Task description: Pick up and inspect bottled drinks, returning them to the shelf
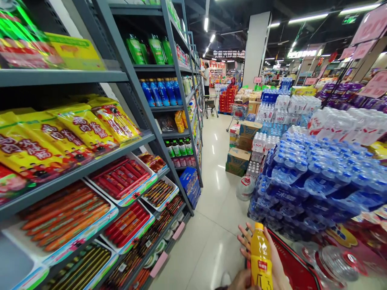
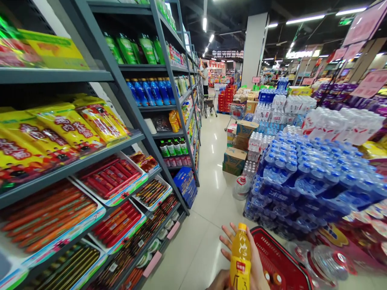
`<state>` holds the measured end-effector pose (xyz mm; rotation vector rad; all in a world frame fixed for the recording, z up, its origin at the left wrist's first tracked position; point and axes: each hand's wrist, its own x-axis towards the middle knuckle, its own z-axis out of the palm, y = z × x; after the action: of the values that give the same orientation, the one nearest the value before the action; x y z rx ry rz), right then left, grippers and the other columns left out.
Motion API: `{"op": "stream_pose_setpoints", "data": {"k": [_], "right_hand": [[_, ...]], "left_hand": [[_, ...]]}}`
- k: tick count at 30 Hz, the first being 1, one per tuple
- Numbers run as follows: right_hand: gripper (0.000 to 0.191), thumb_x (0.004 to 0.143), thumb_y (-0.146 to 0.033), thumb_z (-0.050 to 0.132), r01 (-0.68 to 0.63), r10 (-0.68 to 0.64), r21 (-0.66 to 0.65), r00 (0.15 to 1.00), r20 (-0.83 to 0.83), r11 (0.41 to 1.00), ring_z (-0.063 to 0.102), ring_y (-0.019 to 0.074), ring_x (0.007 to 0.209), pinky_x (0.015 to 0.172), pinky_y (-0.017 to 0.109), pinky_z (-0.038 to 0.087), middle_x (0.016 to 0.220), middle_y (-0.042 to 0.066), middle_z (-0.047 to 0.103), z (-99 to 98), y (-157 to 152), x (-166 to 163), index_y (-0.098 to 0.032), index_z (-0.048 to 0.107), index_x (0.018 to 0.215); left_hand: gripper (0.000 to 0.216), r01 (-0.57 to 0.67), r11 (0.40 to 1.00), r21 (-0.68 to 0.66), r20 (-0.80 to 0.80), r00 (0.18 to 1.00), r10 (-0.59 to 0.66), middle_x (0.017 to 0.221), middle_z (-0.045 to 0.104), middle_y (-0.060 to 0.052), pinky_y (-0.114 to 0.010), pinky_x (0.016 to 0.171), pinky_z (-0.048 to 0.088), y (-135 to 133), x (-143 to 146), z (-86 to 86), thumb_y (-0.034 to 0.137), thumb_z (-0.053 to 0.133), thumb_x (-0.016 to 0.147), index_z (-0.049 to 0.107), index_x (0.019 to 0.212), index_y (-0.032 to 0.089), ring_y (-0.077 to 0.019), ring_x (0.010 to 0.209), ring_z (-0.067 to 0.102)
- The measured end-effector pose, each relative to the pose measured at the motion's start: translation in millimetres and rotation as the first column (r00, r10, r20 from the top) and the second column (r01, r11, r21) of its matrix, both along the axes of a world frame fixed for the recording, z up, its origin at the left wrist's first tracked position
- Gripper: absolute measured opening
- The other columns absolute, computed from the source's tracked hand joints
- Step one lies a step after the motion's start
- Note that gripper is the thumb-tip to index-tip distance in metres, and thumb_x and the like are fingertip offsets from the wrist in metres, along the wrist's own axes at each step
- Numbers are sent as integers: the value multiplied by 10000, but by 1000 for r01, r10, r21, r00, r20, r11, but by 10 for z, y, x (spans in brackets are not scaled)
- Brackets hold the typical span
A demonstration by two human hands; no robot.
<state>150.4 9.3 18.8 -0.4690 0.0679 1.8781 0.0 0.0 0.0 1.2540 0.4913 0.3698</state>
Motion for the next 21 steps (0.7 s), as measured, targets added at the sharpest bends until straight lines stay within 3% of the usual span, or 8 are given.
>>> {"op": "stream_pose_setpoints", "data": {"k": [3,8,14,21], "right_hand": [[511,855,-523,781,66,-66,-47,998,4,997,652,339,1243,878,427,616,1473,105,594,4,-32,4,-212,718,1255],[460,948,-475,680,104,-103,-70,994,24,992,735,289,1061,792,403,640,1442,139,616,1,-29,-5,-148,693,1273],[465,998,-510,580,77,-76,-60,997,23,995,762,258,941,751,398,644,1367,160,667,87,33,-15,-126,671,1244],[636,1037,-617,395,23,-24,-43,999,-26,999,754,265,938,733,407,642,1413,203,622,161,92,-11,-84,586,1326]], "left_hand": [[876,-72,997,27,-10,997,72,854,659,-104,-298,686,451,-83,-51,109,913,601,700,741,995,100,-220,773,589],[813,-111,984,140,-35,993,117,889,671,-127,-327,742,482,-97,-113,243,841,454,862,728,1033,95,-239,812,598],[835,-103,969,224,-162,977,142,1196,684,-162,-443,1047,437,-113,-212,150,775,238,976,692,1220,120,-304,1091,583],[754,-144,975,168,-176,969,174,1074,720,-136,-400,1031,432,-101,-227,-8,700,269,1016,723,1108,105,-273,999,593]]}}
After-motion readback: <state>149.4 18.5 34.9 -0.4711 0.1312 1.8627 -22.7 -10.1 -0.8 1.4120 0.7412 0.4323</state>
